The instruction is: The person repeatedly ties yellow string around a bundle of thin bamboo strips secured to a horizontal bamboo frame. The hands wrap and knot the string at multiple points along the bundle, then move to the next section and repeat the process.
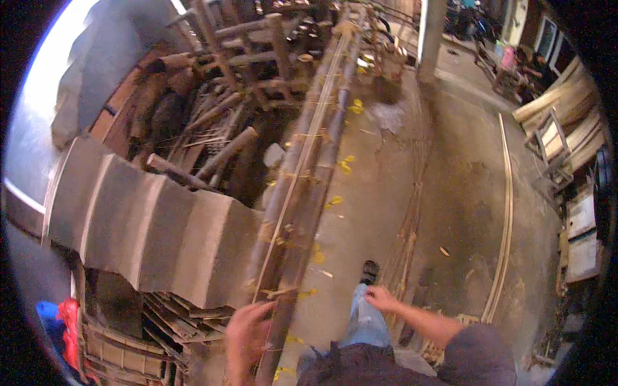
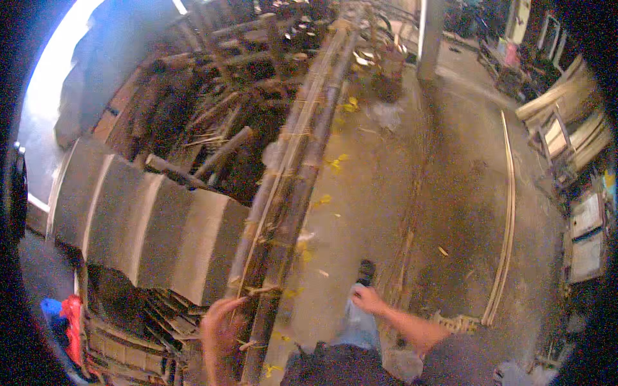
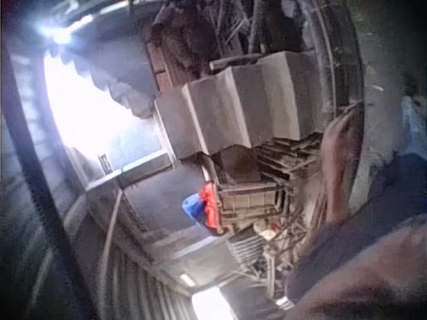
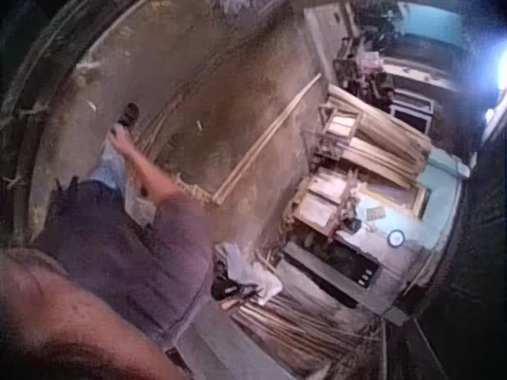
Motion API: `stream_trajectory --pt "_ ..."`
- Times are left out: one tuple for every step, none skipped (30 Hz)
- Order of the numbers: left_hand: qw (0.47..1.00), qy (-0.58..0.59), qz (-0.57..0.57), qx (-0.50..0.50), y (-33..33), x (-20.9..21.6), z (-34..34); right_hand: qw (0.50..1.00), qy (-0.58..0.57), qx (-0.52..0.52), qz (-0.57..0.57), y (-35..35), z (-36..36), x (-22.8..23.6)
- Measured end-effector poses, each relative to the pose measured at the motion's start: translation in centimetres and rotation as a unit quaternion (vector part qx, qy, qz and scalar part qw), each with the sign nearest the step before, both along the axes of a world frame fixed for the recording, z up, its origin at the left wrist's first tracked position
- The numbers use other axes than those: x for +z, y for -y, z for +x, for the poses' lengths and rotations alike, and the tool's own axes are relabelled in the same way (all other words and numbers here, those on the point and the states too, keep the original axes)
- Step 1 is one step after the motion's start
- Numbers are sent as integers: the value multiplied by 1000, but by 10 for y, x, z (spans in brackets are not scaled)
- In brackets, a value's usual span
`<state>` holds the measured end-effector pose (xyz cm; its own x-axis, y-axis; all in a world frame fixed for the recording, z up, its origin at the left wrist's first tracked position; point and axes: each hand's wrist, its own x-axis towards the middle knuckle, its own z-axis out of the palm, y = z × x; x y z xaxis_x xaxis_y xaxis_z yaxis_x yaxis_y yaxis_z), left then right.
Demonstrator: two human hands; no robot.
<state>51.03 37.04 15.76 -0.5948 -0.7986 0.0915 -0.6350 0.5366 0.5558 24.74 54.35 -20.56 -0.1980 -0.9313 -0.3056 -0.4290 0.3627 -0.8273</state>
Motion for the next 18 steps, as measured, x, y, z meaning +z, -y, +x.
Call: stream_trajectory --pt "983 -65 0 -169 15 12 -71 996 -20 83 -16 24 -43 -28" --pt "937 -122 24 -326 28 22 -137 983 -91 155 43 59 -84 -20" --pt "885 -158 11 -439 33 38 -192 968 -175 171 46 88 -117 -28" --pt "826 -186 -6 -532 35 57 -236 943 -246 204 92 125 -140 8" --pt "801 -225 -17 -554 34 73 -266 945 -228 206 114 164 -161 48" --pt "771 -268 -25 -577 33 87 -293 976 -176 127 6 185 -183 69" --pt "736 -314 -36 -599 37 93 -316 986 -126 41 -100 200 -206 86" --pt "740 -319 -1 -592 48 90 -333 988 -48 -39 -141 214 -222 120" --pt "744 -325 30 -584 66 84 -347 976 28 -117 -182 226 -239 161" --pt "742 -332 61 -580 86 74 -361 967 26 -150 -205 229 -258 195" --pt "797 -262 107 -533 107 53 -371 956 24 -182 -230 231 -273 227" --pt "846 -189 150 -475 127 25 -375 933 -59 -97 -343 230 -287 257" --pt "896 -100 140 -410 146 -4 -380 884 -143 -8 -444 227 -304 286" --pt "917 21 98 -387 167 -44 -382 852 -201 145 -461 222 -320 319" --pt "922 28 155 -354 184 -80 -386 827 -214 177 -489 221 -332 359" --pt "921 36 213 -324 199 -109 -392 801 -227 208 -513 227 -341 399" --pt "921 43 244 -300 208 -127 -395 764 -231 247 -550 243 -357 414" --pt "918 40 275 -285 221 -143 -406 788 -224 258 -513 262 -381 412"
